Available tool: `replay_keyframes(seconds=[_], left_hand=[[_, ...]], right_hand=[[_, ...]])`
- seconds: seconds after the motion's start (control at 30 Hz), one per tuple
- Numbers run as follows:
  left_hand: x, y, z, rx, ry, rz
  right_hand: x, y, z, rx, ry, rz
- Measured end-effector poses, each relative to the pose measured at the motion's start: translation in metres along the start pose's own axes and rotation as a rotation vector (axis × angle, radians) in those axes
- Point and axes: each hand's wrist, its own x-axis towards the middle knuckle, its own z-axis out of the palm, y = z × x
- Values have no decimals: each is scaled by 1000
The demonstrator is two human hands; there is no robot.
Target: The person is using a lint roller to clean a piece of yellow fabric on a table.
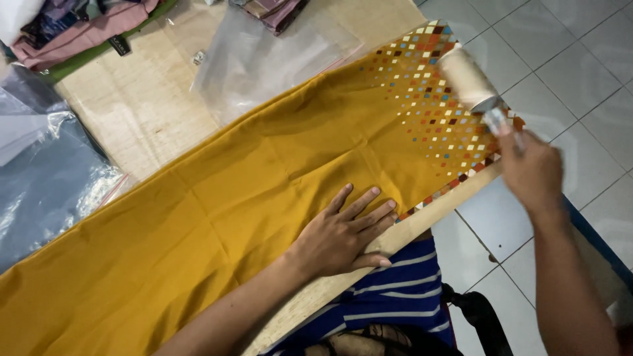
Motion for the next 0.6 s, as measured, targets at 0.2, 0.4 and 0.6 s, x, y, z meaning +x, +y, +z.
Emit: replay_keyframes(seconds=[0.2, 0.4, 0.6], left_hand=[[0, 0, -1, -27, -8, 1], [0, 1, 0, -26, -106, -19], [1, 0, -2, -19, -71, -8]], right_hand=[[30, 20, -15, 159, 36, -40], [45, -16, -3, 167, -179, -385], [90, -26, 10, -60, -111, -171]])
